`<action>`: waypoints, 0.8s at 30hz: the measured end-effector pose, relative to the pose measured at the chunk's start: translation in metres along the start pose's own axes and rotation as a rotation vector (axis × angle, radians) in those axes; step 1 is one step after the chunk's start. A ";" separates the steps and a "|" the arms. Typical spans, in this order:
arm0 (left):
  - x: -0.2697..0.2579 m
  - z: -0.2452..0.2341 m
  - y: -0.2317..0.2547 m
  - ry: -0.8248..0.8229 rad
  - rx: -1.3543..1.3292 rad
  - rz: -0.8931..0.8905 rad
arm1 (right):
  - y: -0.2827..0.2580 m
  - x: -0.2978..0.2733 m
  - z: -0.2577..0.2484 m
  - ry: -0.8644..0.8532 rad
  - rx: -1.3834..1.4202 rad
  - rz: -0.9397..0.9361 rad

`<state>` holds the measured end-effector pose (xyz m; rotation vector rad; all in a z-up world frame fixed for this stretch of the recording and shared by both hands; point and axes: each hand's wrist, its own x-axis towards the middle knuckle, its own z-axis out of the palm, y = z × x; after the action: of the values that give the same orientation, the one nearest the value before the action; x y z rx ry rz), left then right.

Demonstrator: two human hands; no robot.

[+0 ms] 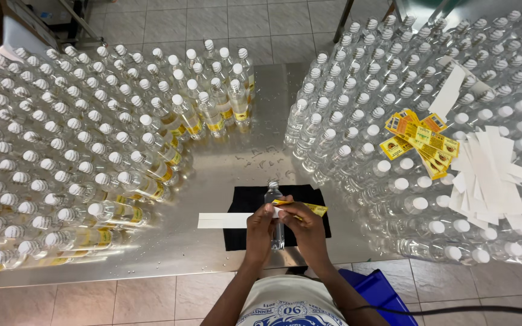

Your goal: The person repeatedly picks up clear plastic bottles, applies yellow labels to them, and places the labeled bottles on a table. The person also handles white paper strips and discards them into a blue bin.

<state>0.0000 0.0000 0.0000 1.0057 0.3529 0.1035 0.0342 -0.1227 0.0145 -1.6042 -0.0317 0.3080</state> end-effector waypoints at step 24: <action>0.001 -0.158 -0.037 1.032 0.555 -0.041 | 0.015 0.029 -0.032 -0.356 0.174 -0.383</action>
<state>-0.0554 0.1074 -0.1077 1.4377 1.3985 0.5150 0.0666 -0.1492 -0.0047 -1.3209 -0.5641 0.2845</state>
